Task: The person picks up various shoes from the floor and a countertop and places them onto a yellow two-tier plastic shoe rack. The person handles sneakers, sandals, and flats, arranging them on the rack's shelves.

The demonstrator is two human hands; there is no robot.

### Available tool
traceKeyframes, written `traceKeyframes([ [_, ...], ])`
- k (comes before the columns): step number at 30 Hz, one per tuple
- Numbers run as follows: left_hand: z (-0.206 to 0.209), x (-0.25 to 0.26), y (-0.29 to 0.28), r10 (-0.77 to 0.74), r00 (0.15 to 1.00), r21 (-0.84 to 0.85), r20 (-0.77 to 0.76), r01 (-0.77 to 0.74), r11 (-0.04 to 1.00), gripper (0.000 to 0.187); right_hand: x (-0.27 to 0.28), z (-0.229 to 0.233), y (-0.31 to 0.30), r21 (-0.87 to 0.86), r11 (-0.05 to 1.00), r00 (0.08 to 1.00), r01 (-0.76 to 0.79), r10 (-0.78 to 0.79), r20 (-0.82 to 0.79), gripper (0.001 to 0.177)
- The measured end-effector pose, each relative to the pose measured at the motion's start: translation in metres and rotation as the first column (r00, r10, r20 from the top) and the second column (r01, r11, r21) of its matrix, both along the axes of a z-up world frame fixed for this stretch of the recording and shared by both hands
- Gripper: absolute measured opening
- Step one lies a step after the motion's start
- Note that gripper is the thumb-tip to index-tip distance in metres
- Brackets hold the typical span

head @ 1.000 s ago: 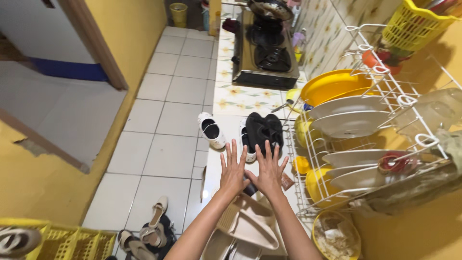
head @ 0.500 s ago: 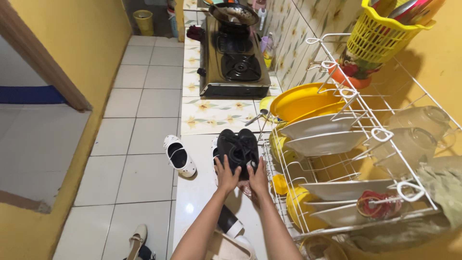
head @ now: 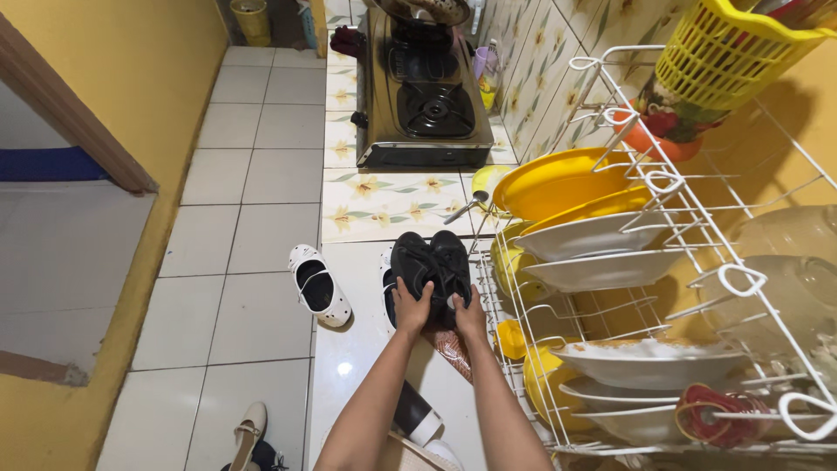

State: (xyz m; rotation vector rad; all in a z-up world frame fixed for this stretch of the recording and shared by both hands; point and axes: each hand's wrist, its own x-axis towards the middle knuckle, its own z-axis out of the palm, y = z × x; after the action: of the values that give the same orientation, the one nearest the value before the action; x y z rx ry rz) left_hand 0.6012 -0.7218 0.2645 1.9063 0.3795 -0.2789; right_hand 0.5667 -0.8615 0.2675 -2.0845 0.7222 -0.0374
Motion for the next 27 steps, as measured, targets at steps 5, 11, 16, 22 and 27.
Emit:
traceKeyframes([
  [5, 0.005, 0.003, 0.003, 0.045, 0.999, -0.086, -0.015, -0.047, 0.995, 0.113, 0.006, 0.0, -0.001, 0.273, 0.952, 0.99, 0.135, -0.117, -0.082, 0.077],
  [11, 0.018, 0.0, 0.005, 0.131, 0.987, -0.179, -0.092, -0.146, 0.973, 0.115, 0.01, -0.004, 0.001, 0.441, 0.883, 0.986, 0.164, -0.15, -0.066, 0.079],
  [16, 0.027, -0.011, 0.009, 0.177, 0.981, -0.425, -0.082, -0.195, 0.884, 0.112, 0.008, 0.002, 0.012, 0.498, 0.844, 0.978, 0.199, -0.206, -0.042, 0.076],
  [22, 0.046, -0.017, 0.035, 0.137, 0.985, -0.509, 0.106, -0.065, 0.858, 0.101, 0.007, 0.027, 0.02, 0.575, 0.815, 0.983, 0.068, -0.152, 0.099, 0.064],
  [27, 0.073, -0.035, 0.069, 0.146, 0.978, -0.504, 0.147, -0.053, 0.862, 0.102, 0.004, 0.061, 0.03, 0.674, 0.73, 0.977, -0.11, -0.044, 0.207, 0.075],
])
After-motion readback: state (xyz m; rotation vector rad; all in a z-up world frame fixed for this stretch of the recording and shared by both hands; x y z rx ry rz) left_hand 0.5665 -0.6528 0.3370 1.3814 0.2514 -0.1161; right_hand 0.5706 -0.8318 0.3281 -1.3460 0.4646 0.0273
